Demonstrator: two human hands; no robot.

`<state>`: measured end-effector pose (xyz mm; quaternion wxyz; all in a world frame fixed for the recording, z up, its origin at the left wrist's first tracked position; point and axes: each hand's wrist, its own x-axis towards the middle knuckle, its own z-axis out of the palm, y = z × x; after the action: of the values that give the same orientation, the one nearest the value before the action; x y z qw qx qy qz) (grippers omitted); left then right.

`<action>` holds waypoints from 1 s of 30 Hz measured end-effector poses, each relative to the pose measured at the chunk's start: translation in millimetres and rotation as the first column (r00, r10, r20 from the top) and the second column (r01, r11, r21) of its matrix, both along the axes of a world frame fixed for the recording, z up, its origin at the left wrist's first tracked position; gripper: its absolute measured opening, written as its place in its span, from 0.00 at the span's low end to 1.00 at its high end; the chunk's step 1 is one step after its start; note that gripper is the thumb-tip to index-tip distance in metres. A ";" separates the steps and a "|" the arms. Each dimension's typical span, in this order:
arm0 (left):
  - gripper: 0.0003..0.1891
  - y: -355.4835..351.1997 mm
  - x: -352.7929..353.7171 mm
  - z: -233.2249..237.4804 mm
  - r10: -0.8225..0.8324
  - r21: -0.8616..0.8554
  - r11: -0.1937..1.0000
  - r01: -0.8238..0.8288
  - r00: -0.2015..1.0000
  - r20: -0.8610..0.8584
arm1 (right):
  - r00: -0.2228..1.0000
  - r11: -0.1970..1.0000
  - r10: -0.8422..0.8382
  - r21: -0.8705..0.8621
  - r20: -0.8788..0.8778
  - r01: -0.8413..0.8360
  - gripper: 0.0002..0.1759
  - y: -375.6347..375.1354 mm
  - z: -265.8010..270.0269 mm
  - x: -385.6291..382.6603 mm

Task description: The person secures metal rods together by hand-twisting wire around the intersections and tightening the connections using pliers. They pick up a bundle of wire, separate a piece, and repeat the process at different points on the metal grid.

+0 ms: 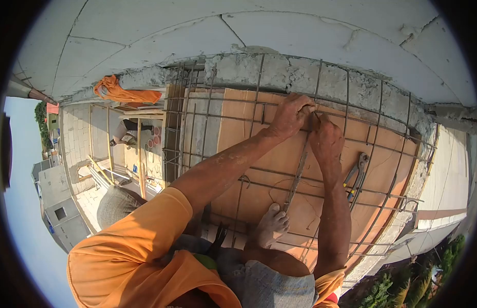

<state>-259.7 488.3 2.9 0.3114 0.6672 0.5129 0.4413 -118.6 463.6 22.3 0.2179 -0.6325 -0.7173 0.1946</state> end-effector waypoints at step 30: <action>0.15 -14.7 19.2 -20.5 0.107 0.179 0.978 -0.104 0.994 -0.011 | 0.995 0.963 0.044 -0.261 -0.090 -0.067 0.10 34.9 39.1 0.6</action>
<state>-240.5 473.6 -17.6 0.2213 0.6687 0.5093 0.4944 -118.1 498.5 61.4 0.1562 -0.6268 -0.6928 0.3206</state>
